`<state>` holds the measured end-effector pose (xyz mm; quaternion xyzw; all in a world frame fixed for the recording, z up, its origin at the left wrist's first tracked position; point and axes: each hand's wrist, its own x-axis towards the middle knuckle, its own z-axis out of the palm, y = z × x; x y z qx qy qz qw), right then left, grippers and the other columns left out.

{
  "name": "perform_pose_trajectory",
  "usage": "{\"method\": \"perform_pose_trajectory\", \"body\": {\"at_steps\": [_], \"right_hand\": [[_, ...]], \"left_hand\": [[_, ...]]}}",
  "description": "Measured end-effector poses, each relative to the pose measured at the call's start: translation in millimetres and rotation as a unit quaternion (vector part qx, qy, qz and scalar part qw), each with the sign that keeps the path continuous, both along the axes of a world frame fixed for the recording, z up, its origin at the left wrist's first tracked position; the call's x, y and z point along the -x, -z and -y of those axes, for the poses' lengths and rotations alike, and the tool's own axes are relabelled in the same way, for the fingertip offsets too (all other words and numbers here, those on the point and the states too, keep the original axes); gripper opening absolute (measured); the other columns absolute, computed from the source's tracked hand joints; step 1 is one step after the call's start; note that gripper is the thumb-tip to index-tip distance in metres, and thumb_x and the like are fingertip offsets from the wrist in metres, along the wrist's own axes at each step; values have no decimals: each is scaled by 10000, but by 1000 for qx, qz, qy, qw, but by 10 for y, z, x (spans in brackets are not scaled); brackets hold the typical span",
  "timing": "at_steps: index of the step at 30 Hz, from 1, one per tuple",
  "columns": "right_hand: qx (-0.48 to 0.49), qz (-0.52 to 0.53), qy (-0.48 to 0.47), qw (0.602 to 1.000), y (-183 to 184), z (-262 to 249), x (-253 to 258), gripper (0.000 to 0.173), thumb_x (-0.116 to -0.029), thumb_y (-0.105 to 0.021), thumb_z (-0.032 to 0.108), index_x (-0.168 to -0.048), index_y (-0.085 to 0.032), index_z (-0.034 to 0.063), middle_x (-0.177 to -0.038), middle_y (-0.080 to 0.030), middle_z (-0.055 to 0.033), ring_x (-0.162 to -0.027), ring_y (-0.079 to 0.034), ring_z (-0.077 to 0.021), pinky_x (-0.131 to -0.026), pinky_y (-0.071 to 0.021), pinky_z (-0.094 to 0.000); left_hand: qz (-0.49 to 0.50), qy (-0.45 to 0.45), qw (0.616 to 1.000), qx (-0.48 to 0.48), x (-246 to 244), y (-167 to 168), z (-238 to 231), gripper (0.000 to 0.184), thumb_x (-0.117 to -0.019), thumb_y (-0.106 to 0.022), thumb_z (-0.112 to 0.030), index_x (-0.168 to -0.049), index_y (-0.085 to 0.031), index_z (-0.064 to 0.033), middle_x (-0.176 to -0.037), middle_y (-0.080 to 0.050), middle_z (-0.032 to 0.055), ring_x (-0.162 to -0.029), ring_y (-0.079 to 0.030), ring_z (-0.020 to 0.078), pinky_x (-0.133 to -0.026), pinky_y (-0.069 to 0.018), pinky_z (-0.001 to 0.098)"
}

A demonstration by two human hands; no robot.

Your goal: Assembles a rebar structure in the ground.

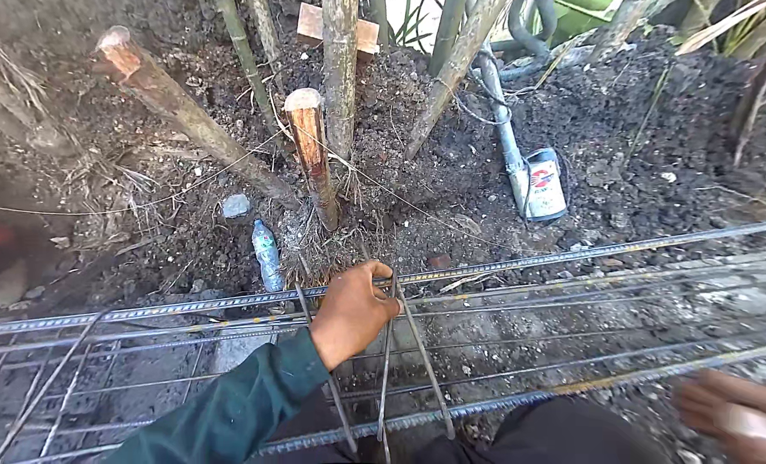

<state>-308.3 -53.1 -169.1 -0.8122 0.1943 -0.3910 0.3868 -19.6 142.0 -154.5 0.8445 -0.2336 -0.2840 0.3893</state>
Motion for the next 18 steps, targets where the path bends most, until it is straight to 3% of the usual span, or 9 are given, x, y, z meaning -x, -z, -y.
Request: {"method": "perform_pose_trajectory", "body": {"at_steps": [2, 4, 6, 8, 11, 18], "right_hand": [[50, -142, -102, 983, -212, -490, -491, 413, -1076, -535, 282, -1279, -651, -59, -1098, -740, -148, -995, -712, -190, -894, -589, -413], [49, -292, -120, 947, -104, -884, -918, 559, -1030, -578, 430, -1385, -616, 0, -1090, -755, -131, -1016, -721, -309, -930, -554, -581], [67, -347, -78, 932, 145, -1102, -1216, 473, -1012, -556, 384, -1299, -670, 25, -854, -751, -127, -832, -732, -354, -839, -542, -623], [63, -361, -38, 930, 250, -1161, -1322, 347, -1026, -490, 281, -1203, -693, 62, -730, -704, -121, -701, -718, -348, -678, -566, -582], [65, -339, -20, 938, 224, -1158, -1253, 339, -1011, -496, 214, -1217, -716, 59, -716, -709, -133, -659, -715, -358, -604, -563, -581], [77, -259, 5, 963, 238, -1033, -1066, 306, -980, -546, 194, -1145, -770, 67, -765, -742, -99, -712, -713, -304, -795, -514, -624]], "left_hand": [[2, -7, 1000, 23, 24, 24, -5, 426, -894, -773, -155, -1288, -612, -136, -892, -752, 53, -786, -732, 173, -769, -600, 414], [4, -23, 999, 45, 55, 38, -21, 391, -885, -783, -137, -1223, -588, -136, -838, -748, 40, -740, -723, 158, -724, -592, 391], [6, -35, 998, 59, 68, 50, -44, 354, -879, -793, -139, -1159, -576, -139, -805, -739, 23, -723, -715, 146, -706, -581, 376], [4, -39, 996, 74, 59, 83, -62, 321, -876, -794, -142, -1119, -585, -132, -798, -739, 21, -727, -719, 148, -720, -585, 378], [12, -54, 994, 90, 1, 89, -99, 326, -852, -792, -121, -1111, -594, -119, -807, -745, 36, -726, -732, 164, -720, -601, 386], [56, -78, 993, 68, -13, 94, -262, 297, -852, -769, -144, -1094, -598, -134, -803, -747, 7, -693, -724, 132, -690, -598, 353]]}}
